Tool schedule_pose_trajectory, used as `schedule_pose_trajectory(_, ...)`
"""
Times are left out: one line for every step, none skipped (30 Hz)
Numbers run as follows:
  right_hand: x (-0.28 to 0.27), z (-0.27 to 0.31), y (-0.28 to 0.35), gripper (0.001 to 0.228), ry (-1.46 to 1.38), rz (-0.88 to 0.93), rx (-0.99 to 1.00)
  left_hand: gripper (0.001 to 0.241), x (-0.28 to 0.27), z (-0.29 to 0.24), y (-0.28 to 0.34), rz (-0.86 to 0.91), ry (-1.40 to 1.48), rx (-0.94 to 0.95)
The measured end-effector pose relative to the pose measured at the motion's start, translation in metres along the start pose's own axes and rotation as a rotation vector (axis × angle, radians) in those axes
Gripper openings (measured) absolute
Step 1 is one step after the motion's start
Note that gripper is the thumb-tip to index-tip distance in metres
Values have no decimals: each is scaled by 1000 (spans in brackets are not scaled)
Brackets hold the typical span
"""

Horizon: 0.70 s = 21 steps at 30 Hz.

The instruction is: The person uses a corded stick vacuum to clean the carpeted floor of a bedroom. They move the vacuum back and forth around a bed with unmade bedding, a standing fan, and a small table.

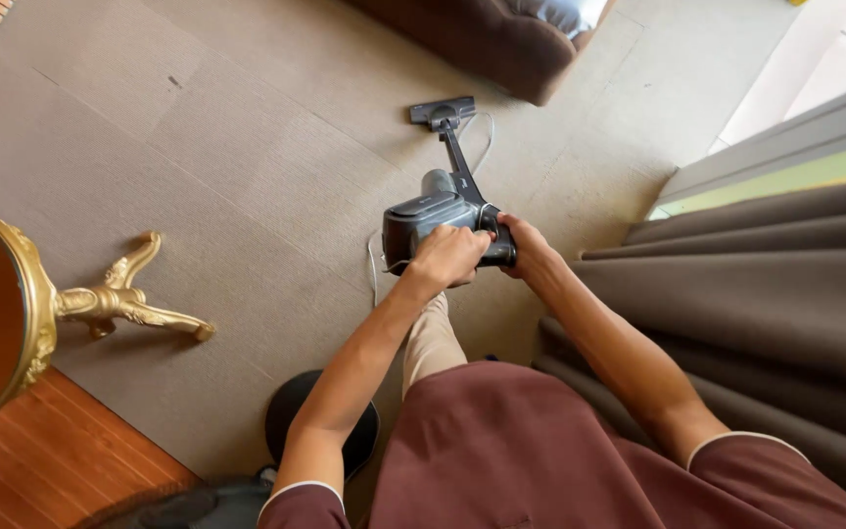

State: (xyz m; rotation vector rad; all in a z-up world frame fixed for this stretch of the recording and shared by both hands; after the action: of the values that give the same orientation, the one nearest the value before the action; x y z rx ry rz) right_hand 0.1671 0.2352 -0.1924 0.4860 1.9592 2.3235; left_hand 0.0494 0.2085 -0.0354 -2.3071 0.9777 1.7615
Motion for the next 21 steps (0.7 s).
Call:
schedule_pose_trajectory(-12, -4, 18, 27, -1, -5, 2, 29, -12, -21, 9, 1, 5, 2)
schedule_pose_trajectory(-16, -13, 34, 26, -40, 13, 54, 27, -25, -37, 22, -11, 11, 6)
schedule_pose_trajectory(-19, -22, 49, 25, -79, 32, 107, 26, -40, -52, 34, -23, 16, 10)
schedule_pose_trajectory(-23, -29, 54, 25, -79, 34, 108, 26, -41, -61, 42, -21, 15, 8)
schedule_pose_trajectory(-24, -37, 59, 24, -106, 51, 139, 25, -42, -68, 49, -14, 18, 2)
schedule_pose_trajectory(-25, -43, 63, 24, -137, 68, 168, 24, -44, -75, 54, -5, 19, 0)
schedule_pose_trajectory(-27, -51, 81, 24, -141, 71, 168, 24, -50, -85, 63, -3, 16, 2)
schedule_pose_trajectory(-29, -57, 97, 23, -157, 65, 178, 24, -55, -94, 72, 9, 46, -12)
schedule_pose_trajectory(-30, -63, 114, 22, -173, 60, 189, 23, -60, -100, 79, 20, 76, -26)
schedule_pose_trajectory(-35, -60, 110, 22, -176, 58, 191, 23, -57, -103, 77, 24, 78, -25)
schedule_pose_trajectory(-37, -57, 105, 22, -142, 66, 190, 24, -55, -105, 75, 19, 80, -25)
schedule_pose_trajectory(-35, -52, 100, 22, -106, 77, 186, 24, -55, -104, 73, 11, 80, -27)
schedule_pose_trajectory(-30, -49, 105, 22, -106, 77, 187, 24, -55, -100, 71, 12, 80, -27)
schedule_pose_trajectory(-27, -44, 110, 22, -111, 87, 158, 24, -56, -97, 68, -6, 92, -32)
schedule_pose_trajectory(-23, -38, 114, 22, -115, 96, 130, 25, -58, -93, 64, -25, 105, -36)
schedule_pose_trajectory(-24, -32, 99, 22, -124, 91, 128, 25, -51, -86, 55, -21, 106, -27)
schedule_pose_trajectory(-25, -25, 83, 21, -96, 81, 116, 24, -46, -78, 46, -30, 100, -18)
schedule_pose_trajectory(-24, -13, 68, 21, -66, 74, 100, 24, -43, -67, 34, -43, 91, -10)
schedule_pose_trajectory(-24, -5, 60, 21, -74, 72, 95, 24, -44, -62, 23, -43, 89, -1)
schedule_pose_trajectory(-20, 1, 52, 23, -89, 74, 90, 25, -43, -55, 15, -25, 84, 2)
schedule_pose_trajectory(-16, 8, 42, 26, -104, 76, 86, 25, -42, -46, 7, -7, 80, 5)
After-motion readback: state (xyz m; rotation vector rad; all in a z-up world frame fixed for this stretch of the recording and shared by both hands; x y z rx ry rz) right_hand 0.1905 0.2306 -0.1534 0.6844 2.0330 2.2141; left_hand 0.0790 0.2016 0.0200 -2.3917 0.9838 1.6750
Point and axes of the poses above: each hand's wrist, its own y-axis away from the middle knuckle, its own x-axis out of the palm, z = x × y, the point moved 9 cm from there along -y, towards the middle knuckle, and after that the axes turned 11 degrees about x, right-handed, at the moved point
